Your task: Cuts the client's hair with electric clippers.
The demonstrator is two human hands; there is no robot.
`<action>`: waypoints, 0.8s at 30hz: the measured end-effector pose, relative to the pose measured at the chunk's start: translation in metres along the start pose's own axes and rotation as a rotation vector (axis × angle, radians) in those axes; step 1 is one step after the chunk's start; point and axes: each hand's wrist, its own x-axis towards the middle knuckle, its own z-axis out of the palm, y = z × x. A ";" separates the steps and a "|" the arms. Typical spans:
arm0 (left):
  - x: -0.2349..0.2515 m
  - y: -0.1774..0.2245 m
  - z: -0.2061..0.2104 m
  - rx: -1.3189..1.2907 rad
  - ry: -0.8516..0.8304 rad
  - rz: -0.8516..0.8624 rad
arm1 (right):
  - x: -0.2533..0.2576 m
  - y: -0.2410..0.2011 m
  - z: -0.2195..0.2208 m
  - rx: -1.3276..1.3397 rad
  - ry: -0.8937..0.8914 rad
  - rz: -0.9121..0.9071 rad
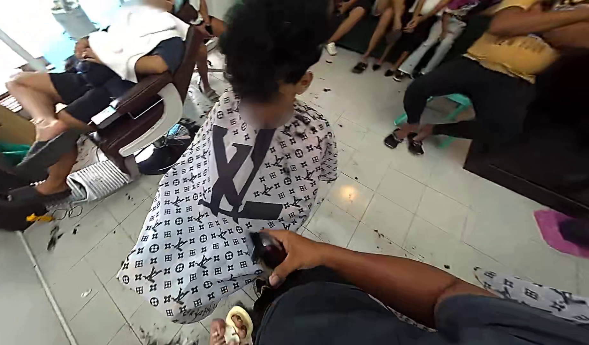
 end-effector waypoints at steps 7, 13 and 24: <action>0.127 0.024 0.070 0.256 0.079 0.172 | -0.033 -0.005 -0.116 0.241 0.379 -0.217; 0.281 -0.018 0.196 1.057 -0.044 0.457 | -0.062 -0.011 -0.248 0.101 0.518 -0.335; 0.395 -0.060 0.342 0.879 -0.012 0.267 | -0.071 -0.023 -0.359 0.402 0.337 -0.249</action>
